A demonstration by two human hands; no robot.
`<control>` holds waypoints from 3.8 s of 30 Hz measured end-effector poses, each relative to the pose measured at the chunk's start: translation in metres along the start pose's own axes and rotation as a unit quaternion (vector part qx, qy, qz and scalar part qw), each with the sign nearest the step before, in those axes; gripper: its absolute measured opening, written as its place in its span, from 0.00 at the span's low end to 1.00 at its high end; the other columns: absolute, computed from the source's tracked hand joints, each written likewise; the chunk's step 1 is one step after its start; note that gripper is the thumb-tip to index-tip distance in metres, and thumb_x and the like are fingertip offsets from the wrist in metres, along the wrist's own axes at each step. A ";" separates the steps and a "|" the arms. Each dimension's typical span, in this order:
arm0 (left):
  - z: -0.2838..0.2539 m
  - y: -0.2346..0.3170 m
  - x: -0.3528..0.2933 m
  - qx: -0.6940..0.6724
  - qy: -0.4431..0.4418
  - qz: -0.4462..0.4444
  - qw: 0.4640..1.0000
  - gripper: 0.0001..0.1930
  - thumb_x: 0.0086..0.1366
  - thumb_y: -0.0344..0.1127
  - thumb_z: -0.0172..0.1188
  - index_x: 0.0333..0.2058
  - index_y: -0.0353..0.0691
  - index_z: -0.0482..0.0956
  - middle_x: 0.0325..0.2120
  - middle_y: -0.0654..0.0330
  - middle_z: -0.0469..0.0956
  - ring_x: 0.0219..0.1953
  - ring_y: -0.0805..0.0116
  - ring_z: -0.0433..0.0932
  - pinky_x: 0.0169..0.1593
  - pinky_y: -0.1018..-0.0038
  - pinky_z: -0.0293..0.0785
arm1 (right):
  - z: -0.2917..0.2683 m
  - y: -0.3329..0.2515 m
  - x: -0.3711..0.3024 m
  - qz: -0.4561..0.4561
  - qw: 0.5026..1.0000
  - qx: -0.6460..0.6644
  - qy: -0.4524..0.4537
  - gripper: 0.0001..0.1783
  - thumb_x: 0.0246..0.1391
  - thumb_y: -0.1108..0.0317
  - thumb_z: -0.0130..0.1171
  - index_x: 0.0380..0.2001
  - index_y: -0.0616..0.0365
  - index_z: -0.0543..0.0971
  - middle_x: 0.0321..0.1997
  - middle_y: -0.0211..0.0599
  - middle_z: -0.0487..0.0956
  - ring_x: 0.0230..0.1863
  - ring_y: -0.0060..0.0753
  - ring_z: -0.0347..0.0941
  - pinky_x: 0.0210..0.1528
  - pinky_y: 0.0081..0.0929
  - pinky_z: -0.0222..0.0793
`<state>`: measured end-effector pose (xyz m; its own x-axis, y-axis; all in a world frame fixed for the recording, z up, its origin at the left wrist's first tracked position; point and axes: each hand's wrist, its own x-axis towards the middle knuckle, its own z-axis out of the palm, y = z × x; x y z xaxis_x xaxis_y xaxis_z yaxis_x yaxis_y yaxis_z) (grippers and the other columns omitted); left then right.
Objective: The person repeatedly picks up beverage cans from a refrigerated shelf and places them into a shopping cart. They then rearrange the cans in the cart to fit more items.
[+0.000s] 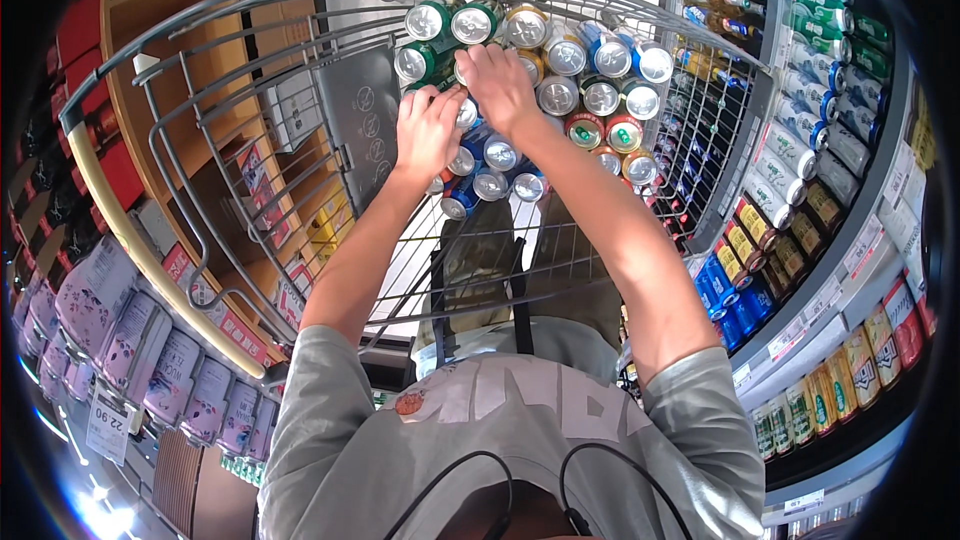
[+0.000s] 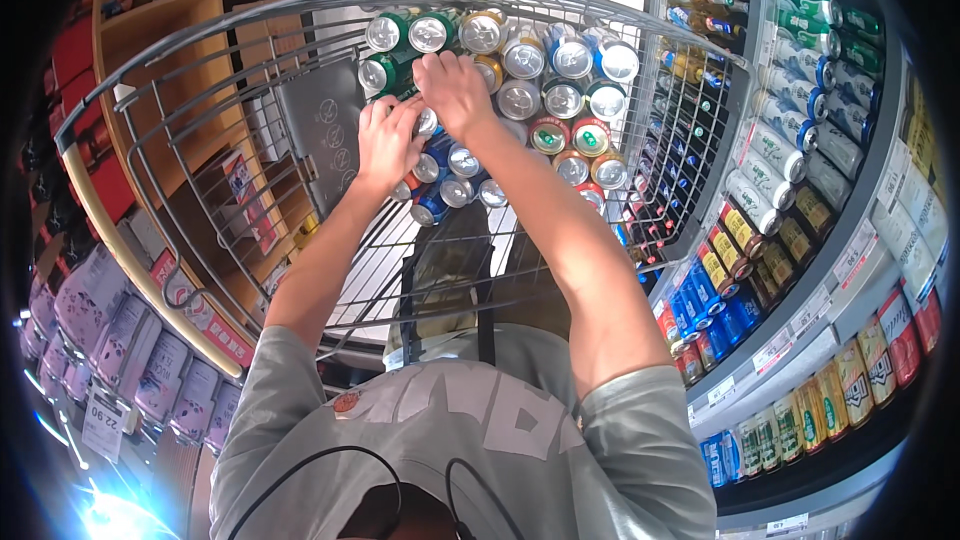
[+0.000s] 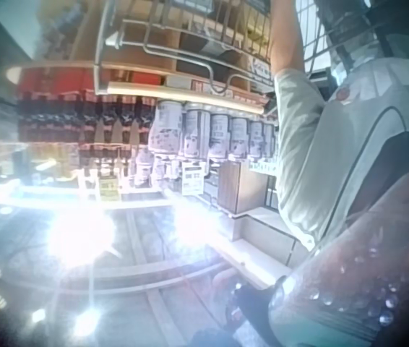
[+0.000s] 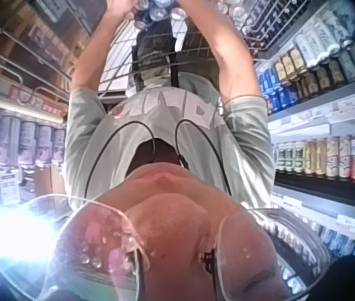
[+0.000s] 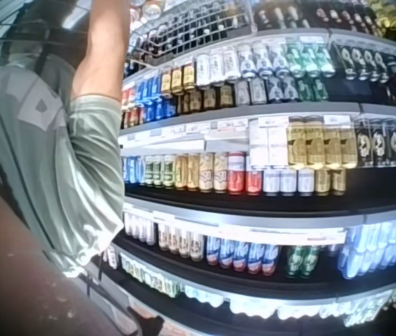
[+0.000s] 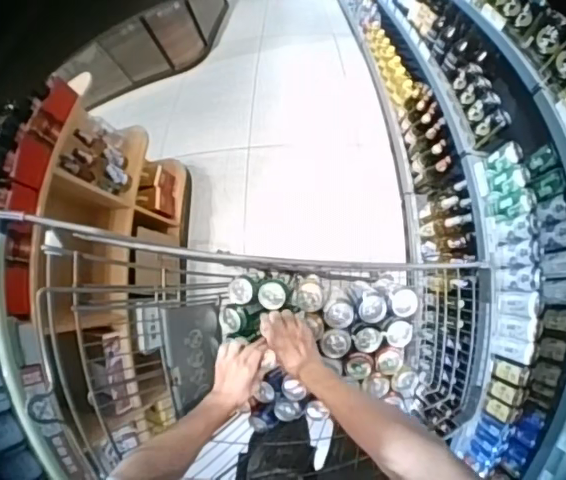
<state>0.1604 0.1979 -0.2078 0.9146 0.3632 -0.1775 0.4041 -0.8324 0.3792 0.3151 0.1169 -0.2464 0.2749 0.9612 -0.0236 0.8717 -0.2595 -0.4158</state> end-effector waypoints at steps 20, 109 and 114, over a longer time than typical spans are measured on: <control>0.009 0.004 0.011 0.004 0.021 -0.058 0.998 0.35 0.46 0.37 0.78 0.56 0.46 0.79 0.44 0.62 0.75 0.53 0.60 0.71 0.62 0.60 0.63 | -0.034 0.004 -0.069 0.095 0.986 0.113 0.079 0.29 0.44 0.73 0.67 0.54 0.58 0.78 0.57 0.42 0.76 0.54 0.51 0.71 0.57 0.46 0.67; 0.022 0.018 -0.050 -0.137 0.079 -0.082 0.984 0.33 0.55 0.33 0.70 0.59 0.38 0.69 0.58 0.51 0.72 0.65 0.48 0.67 0.68 0.53 0.61 | -0.017 0.002 -0.094 0.030 0.997 0.055 0.044 0.30 0.42 0.67 0.75 0.53 0.50 0.81 0.57 0.34 0.79 0.48 0.43 0.73 0.49 0.42 0.69; 0.017 0.000 -0.085 -0.070 -0.018 -0.059 0.996 0.34 0.51 0.30 0.71 0.59 0.40 0.70 0.58 0.53 0.72 0.63 0.48 0.69 0.66 0.55 0.66 | -0.019 0.001 -0.097 0.034 0.997 0.051 0.049 0.32 0.42 0.66 0.76 0.55 0.48 0.81 0.56 0.35 0.78 0.47 0.44 0.73 0.47 0.43 0.70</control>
<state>0.0829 0.1595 -0.2084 0.8609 0.4373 -0.2600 0.5083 -0.7179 0.4756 0.2972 0.0218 -0.2268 0.3741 0.9268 0.0317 0.8051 -0.3076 -0.5072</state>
